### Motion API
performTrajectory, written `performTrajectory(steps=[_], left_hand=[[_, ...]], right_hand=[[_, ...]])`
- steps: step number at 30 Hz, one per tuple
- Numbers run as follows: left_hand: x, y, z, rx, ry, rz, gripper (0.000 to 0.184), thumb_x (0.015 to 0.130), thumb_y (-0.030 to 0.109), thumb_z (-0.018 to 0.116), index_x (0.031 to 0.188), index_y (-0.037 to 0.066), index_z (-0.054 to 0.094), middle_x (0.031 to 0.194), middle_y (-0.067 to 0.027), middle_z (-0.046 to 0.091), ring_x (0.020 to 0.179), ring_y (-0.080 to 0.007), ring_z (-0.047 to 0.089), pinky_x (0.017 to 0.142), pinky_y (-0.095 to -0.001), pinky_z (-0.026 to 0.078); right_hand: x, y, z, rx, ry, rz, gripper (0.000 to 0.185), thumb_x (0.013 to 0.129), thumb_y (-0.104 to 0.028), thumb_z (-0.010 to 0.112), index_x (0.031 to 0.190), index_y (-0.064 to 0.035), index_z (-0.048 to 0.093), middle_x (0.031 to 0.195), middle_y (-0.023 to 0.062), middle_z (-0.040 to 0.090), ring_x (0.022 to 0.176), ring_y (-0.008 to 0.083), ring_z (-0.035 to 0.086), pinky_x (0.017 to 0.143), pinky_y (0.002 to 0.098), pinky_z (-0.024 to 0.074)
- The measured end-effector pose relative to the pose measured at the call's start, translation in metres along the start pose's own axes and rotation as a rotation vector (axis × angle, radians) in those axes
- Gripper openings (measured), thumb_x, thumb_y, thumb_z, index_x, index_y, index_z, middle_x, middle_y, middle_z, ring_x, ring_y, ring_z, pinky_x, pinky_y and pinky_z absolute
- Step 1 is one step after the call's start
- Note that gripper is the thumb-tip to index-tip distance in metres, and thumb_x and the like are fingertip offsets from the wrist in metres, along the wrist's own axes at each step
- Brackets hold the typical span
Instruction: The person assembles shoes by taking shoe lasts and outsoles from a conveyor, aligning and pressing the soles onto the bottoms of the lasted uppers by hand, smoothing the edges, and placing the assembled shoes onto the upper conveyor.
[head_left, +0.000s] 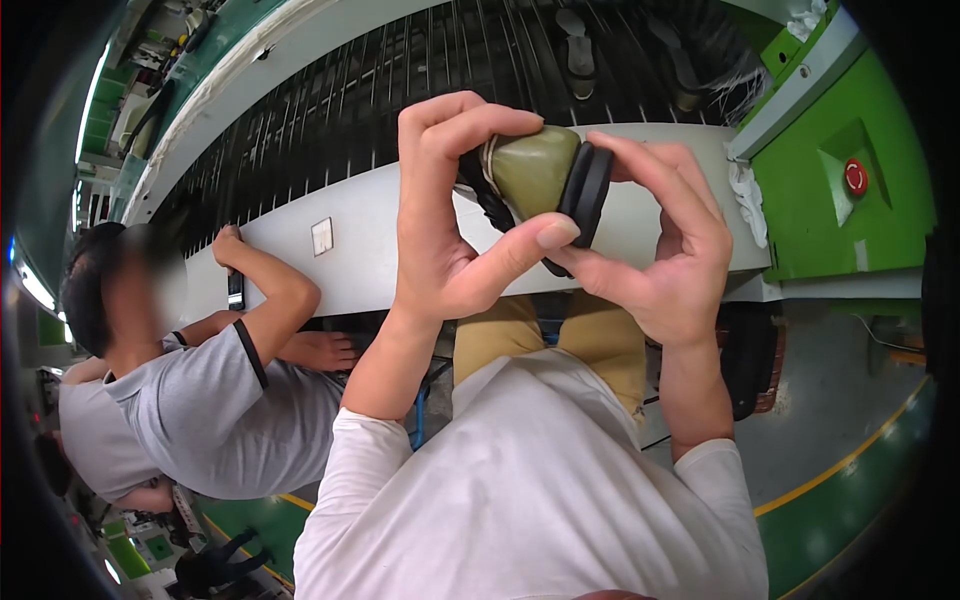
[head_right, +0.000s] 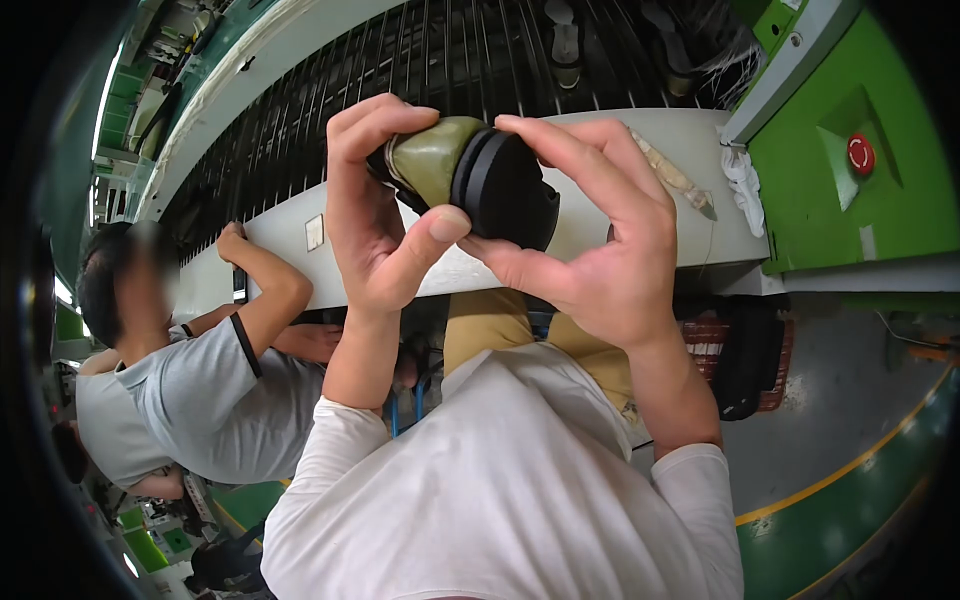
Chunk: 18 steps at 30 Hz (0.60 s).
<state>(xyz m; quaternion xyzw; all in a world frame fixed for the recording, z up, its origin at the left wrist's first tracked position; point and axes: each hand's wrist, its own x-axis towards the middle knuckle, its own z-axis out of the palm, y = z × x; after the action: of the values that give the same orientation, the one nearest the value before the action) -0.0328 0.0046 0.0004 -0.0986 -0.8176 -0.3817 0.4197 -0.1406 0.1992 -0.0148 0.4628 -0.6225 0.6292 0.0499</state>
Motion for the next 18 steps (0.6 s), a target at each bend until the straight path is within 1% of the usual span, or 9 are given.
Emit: performTrajectory(steps=[6,9,12,13,15,16,17,18], left_hand=[[-0.002,0.000,0.002,-0.024,-0.006,0.019,0.069,0.083,0.035,0.094,0.136,0.001,0.066,0.127,-0.0158,0.052,0.115,-0.0274,0.057,0.094,-0.0379,0.052],[-0.003,0.000,0.002,-0.020,0.009,0.039,0.070,0.083,0.037,0.094,0.136,0.001,0.065,0.127,-0.0162,0.051,0.113,-0.0281,0.057,0.092,-0.0385,0.052],[-0.005,0.003,-0.006,0.071,-0.072,0.012,0.079,0.087,0.046,0.089,0.142,-0.002,0.059,0.134,-0.0166,0.048,0.121,-0.0268,0.056,0.102,-0.0389,0.049],[-0.004,0.003,-0.006,0.112,-0.073,0.020,0.088,0.081,0.055,0.092,0.139,-0.002,0.059,0.135,-0.0188,0.049,0.123,-0.0295,0.055,0.101,-0.0406,0.050],[-0.004,0.003,-0.001,0.166,-0.002,0.068,0.096,0.075,0.062,0.095,0.137,-0.002,0.060,0.136,-0.0208,0.048,0.125,-0.0313,0.054,0.101,-0.0419,0.050],[-0.006,0.001,0.000,0.193,0.030,0.089,0.099,0.072,0.065,0.096,0.136,-0.002,0.060,0.136,-0.0219,0.048,0.126,-0.0322,0.053,0.101,-0.0425,0.050],[-0.010,-0.003,-0.002,0.230,0.023,0.088,0.105,0.067,0.072,0.097,0.132,-0.002,0.060,0.137,-0.0251,0.048,0.129,-0.0351,0.052,0.098,-0.0442,0.052],[-0.013,-0.004,-0.002,0.214,0.036,0.112,0.104,0.067,0.071,0.097,0.132,-0.002,0.060,0.137,-0.0259,0.048,0.128,-0.0358,0.052,0.097,-0.0443,0.053]], right_hand=[[0.002,-0.008,-0.003,-0.016,-0.041,0.067,0.076,0.067,-0.001,0.094,0.140,0.0001,0.074,0.126,0.0089,0.072,0.113,0.0227,0.071,0.102,0.0359,0.0556],[0.002,-0.014,-0.002,-0.037,-0.057,0.038,0.076,0.067,0.000,0.094,0.141,0.0003,0.073,0.127,0.0095,0.072,0.113,0.0229,0.071,0.102,0.0360,0.0556],[0.003,-0.014,0.004,-0.056,-0.001,0.016,0.075,0.066,-0.013,0.103,0.137,-0.0070,0.078,0.118,0.0091,0.076,0.107,0.0244,0.073,0.094,0.0374,0.0604],[0.003,-0.013,0.006,-0.062,-0.009,-0.015,0.074,0.066,-0.013,0.103,0.135,-0.0061,0.078,0.118,0.0093,0.076,0.108,0.0242,0.073,0.095,0.0368,0.0600],[0.000,-0.013,0.007,-0.072,-0.028,-0.065,0.070,0.067,-0.013,0.103,0.132,-0.0043,0.080,0.118,0.0098,0.076,0.109,0.0238,0.073,0.095,0.0356,0.0593],[0.001,-0.011,0.004,-0.022,-0.072,-0.052,0.066,0.069,-0.012,0.102,0.130,-0.0033,0.080,0.118,0.0100,0.076,0.109,0.0240,0.073,0.095,0.0353,0.0590],[0.002,-0.007,-0.002,0.028,-0.117,-0.036,0.062,0.070,-0.012,0.101,0.128,-0.0023,0.081,0.117,0.0101,0.076,0.110,0.0241,0.073,0.096,0.0350,0.0587],[0.003,-0.003,-0.005,0.080,-0.163,-0.014,0.058,0.072,-0.011,0.101,0.125,-0.0013,0.082,0.116,0.0103,0.076,0.111,0.0243,0.072,0.096,0.0348,0.0584]])
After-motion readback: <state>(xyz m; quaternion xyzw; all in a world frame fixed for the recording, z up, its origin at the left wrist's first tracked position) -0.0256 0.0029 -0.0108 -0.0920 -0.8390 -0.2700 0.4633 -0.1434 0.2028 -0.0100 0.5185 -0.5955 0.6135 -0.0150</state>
